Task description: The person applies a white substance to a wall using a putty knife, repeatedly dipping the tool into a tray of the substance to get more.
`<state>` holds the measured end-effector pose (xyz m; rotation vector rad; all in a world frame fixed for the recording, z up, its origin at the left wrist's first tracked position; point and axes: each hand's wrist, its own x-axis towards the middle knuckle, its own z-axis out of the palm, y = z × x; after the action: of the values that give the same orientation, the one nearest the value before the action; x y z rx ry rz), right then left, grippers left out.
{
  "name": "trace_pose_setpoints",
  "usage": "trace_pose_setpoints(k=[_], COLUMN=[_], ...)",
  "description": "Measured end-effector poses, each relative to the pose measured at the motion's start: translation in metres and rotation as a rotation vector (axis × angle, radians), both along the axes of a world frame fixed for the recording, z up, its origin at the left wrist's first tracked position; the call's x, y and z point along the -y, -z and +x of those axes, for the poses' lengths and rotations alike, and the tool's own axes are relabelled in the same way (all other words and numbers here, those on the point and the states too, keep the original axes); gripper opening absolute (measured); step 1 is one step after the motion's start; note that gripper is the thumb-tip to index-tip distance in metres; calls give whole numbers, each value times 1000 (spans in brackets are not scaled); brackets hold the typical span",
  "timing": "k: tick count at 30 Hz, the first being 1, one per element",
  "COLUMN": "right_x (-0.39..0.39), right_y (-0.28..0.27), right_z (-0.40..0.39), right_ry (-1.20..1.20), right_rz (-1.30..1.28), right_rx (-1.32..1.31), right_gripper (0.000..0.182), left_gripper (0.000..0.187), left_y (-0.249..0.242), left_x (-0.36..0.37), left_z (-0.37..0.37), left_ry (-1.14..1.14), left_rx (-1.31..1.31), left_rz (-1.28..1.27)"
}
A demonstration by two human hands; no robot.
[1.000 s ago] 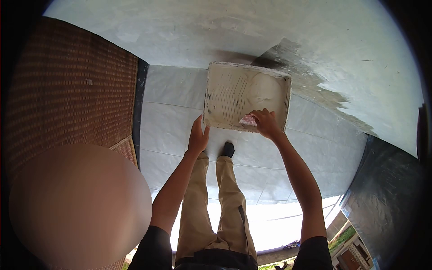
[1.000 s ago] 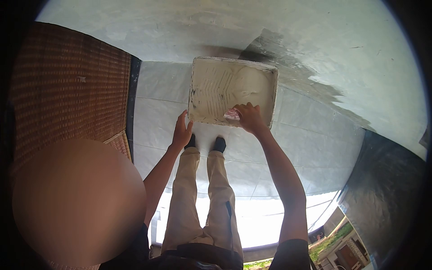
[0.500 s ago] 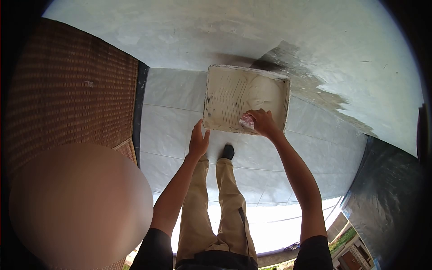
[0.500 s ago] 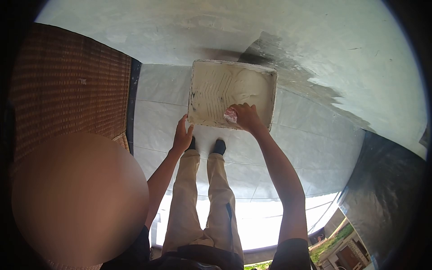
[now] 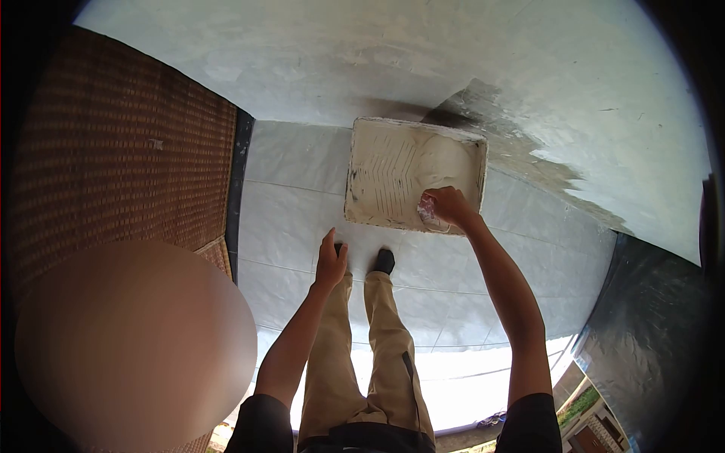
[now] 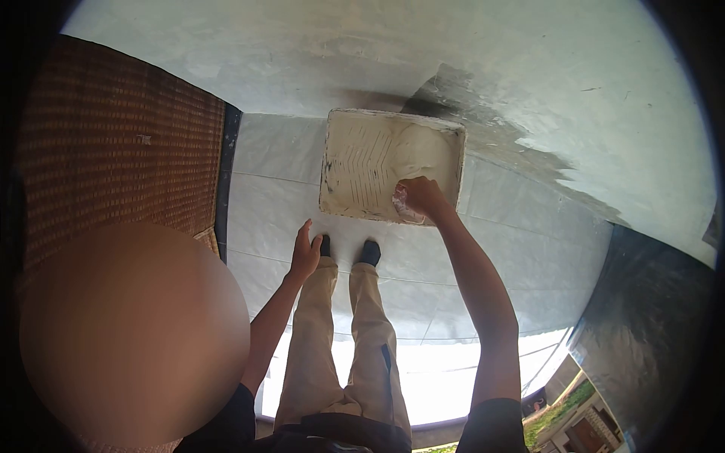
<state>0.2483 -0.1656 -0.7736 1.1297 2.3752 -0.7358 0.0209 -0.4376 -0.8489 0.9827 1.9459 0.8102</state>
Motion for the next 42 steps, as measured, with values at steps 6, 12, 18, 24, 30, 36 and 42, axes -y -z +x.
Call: trace_pose_setpoints(k=[6, 12, 18, 24, 30, 36, 42], right_x=[-18, -19, -4, 7, -4, -19, -21], right_y=[-1, -30, -86, -200, -313, -441, -557], right_z=[7, 24, 46, 33, 12, -8, -9], right_ry=[24, 237, 684, 881, 774, 714, 707], right_rz=[-128, -310, -698, -895, -897, -773, -484], right_rx=[32, 44, -398, -859, -1233, -1558, -1689], right_gripper=[23, 37, 30, 50, 47, 41, 34], left_gripper=[56, 56, 57, 56, 54, 53, 52], left_y=[-9, -33, -84, -184, -310, -455, -579], left_x=[-6, -14, -42, -118, -196, -247, -281], left_z=[-8, -8, -25, -55, -85, -102, -105], left_ry=[-11, -17, -2, 23, 78, 149, 204], left_rx=[-24, -34, -79, -108, -144, -175, -262], left_rz=[3, 40, 145, 377, 636, 876, 1087])
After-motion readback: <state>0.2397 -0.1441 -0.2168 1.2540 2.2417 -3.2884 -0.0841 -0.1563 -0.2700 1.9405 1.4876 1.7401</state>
